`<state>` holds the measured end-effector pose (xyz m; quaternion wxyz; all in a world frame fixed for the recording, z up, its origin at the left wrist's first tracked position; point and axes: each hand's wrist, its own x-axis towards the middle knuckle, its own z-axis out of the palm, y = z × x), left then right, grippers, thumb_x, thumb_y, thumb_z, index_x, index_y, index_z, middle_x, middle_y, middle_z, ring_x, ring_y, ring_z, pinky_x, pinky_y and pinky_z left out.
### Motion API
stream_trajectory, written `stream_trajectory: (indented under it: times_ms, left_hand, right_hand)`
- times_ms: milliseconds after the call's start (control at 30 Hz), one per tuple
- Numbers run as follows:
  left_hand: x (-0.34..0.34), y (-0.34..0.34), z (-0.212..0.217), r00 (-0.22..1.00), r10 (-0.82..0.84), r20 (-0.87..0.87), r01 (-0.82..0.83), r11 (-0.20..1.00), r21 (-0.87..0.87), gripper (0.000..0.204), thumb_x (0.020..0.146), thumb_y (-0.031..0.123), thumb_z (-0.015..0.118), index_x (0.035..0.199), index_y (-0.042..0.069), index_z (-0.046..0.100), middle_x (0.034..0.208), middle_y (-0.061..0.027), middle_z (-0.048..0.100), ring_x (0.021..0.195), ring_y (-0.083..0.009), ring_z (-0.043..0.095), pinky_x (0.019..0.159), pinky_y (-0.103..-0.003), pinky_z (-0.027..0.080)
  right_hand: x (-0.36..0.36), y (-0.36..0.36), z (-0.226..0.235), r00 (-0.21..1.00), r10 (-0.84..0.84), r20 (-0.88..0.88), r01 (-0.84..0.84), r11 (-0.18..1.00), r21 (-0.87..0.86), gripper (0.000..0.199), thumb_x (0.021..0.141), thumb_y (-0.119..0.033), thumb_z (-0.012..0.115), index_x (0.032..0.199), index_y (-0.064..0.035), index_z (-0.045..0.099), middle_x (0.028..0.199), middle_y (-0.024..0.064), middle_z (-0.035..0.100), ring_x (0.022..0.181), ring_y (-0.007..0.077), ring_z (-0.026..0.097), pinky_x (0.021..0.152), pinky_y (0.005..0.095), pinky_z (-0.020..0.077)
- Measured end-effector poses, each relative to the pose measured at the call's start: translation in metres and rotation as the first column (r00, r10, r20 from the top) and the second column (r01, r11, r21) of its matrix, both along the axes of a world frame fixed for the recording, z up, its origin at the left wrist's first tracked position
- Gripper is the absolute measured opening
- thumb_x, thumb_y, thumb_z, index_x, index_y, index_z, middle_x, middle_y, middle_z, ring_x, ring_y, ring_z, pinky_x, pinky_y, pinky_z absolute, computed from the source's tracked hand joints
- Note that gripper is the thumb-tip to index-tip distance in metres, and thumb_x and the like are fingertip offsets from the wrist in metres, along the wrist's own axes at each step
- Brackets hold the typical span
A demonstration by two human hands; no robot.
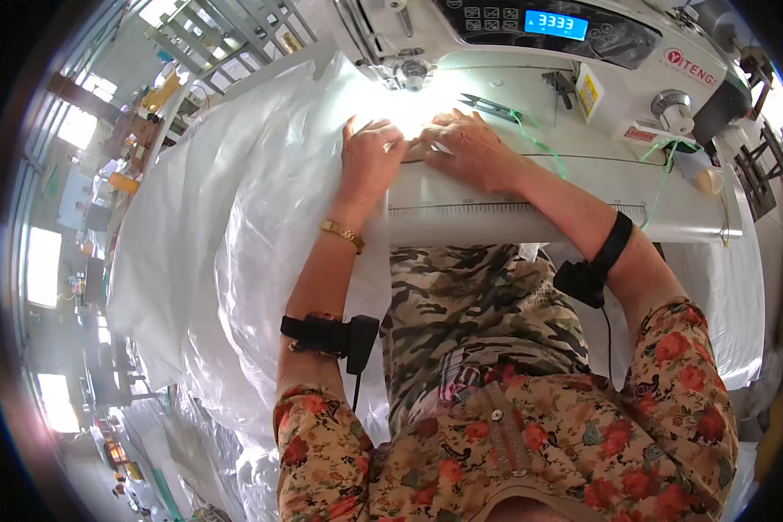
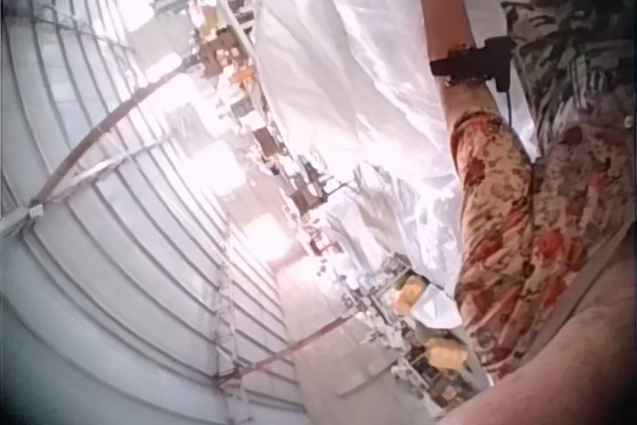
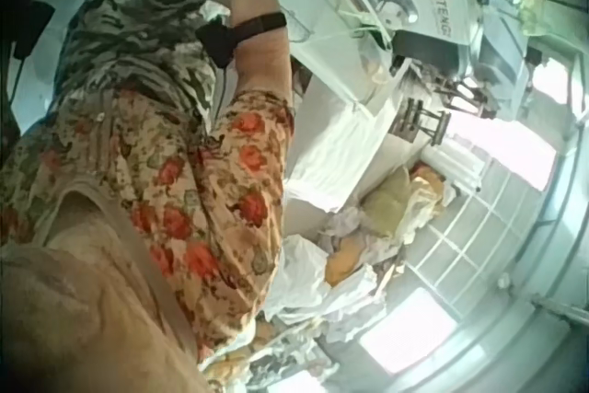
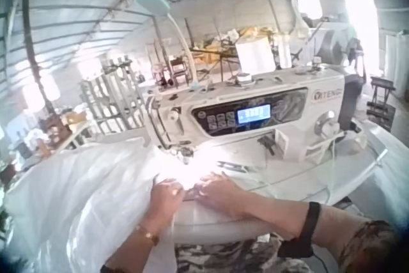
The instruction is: Sewing the edges of a large white woven plastic sheet using an industrial sewing machine.
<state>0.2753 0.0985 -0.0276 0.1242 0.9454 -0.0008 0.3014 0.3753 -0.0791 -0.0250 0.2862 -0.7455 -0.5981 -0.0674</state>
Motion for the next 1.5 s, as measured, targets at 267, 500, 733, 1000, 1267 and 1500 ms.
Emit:
stream_trajectory:
  times_ms: [267, 500, 733, 1000, 1267, 1500]
  left_hand:
    - [0.000, 0.001, -0.001, 0.997, -0.061, -0.045, 0.056, 0.993, -0.106, 0.013, 0.080, 0.013, 0.068, 0.080, 0.001, 0.064, 0.081, -0.0113, 0.060, 0.079, -0.0288, 0.058, 0.095, -0.045, 0.041]
    - [-0.003, 0.004, 0.000, 0.997, -0.062, -0.053, 0.057, 0.995, -0.081, 0.021, 0.084, 0.018, 0.067, 0.087, -0.003, 0.064, 0.085, -0.0150, 0.059, 0.085, -0.0304, 0.058, 0.080, -0.039, 0.046]
    - [0.003, 0.020, -0.016, 0.999, -0.024, -0.031, 0.021, 0.996, -0.090, 0.024, 0.085, 0.020, 0.068, 0.091, -0.004, 0.067, 0.089, -0.0166, 0.062, 0.090, -0.0309, 0.060, 0.084, -0.038, 0.047]
    - [0.014, -0.001, 0.004, 0.958, 0.143, -0.250, -0.215, 0.933, -0.288, 0.026, 0.078, 0.024, 0.069, 0.088, -0.001, 0.067, 0.100, -0.0163, 0.067, 0.097, -0.0317, 0.063, 0.086, -0.041, 0.048]
    - [0.022, 0.005, -0.005, 0.973, 0.164, -0.163, -0.216, 0.897, -0.385, 0.014, 0.073, 0.012, 0.068, 0.085, 0.004, 0.068, 0.087, -0.0112, 0.068, 0.079, -0.0260, 0.066, 0.076, -0.038, 0.051]
    - [0.008, -0.009, 0.000, 0.988, 0.146, -0.056, -0.129, 0.963, 0.238, 0.011, 0.082, 0.008, 0.060, 0.078, 0.001, 0.068, 0.089, -0.0161, 0.066, 0.092, -0.0312, 0.064, 0.082, -0.041, 0.049]
  right_hand:
    - [0.010, 0.028, -0.013, 0.995, -0.098, 0.031, 0.095, 0.993, 0.075, 0.016, 0.088, -0.023, 0.059, 0.086, -0.0077, 0.063, 0.087, 0.0129, 0.065, 0.092, 0.0319, 0.060, 0.077, 0.0451, 0.0460]
    - [0.011, 0.027, -0.013, 0.993, -0.112, -0.026, 0.114, 0.988, 0.104, 0.020, 0.092, -0.023, 0.055, 0.083, -0.0065, 0.064, 0.085, 0.0141, 0.065, 0.088, 0.0317, 0.061, 0.080, 0.0455, 0.0443]
    - [0.004, 0.031, -0.005, 0.987, -0.159, -0.009, 0.159, 0.987, -0.026, 0.028, 0.094, -0.023, 0.052, 0.084, -0.0003, 0.063, 0.093, 0.0186, 0.062, 0.091, 0.0348, 0.058, 0.085, 0.0445, 0.0434]
    - [0.012, 0.031, -0.020, 0.973, -0.200, 0.118, 0.183, 0.973, 0.137, 0.022, 0.087, -0.017, 0.062, 0.098, 0.0020, 0.060, 0.101, 0.0199, 0.059, 0.101, 0.0371, 0.054, 0.089, 0.0457, 0.0411]
    - [0.009, 0.034, -0.013, 0.967, -0.199, 0.162, 0.185, 0.978, 0.096, 0.014, 0.086, -0.015, 0.060, 0.091, -0.0018, 0.063, 0.089, 0.0175, 0.063, 0.091, 0.0346, 0.060, 0.083, 0.0466, 0.0456]
    - [0.000, 0.024, -0.010, 0.921, -0.221, 0.322, 0.239, 0.971, -0.016, 0.011, 0.079, -0.011, 0.058, 0.078, -0.0058, 0.067, 0.075, 0.0142, 0.065, 0.080, 0.0280, 0.065, 0.081, 0.0437, 0.0476]
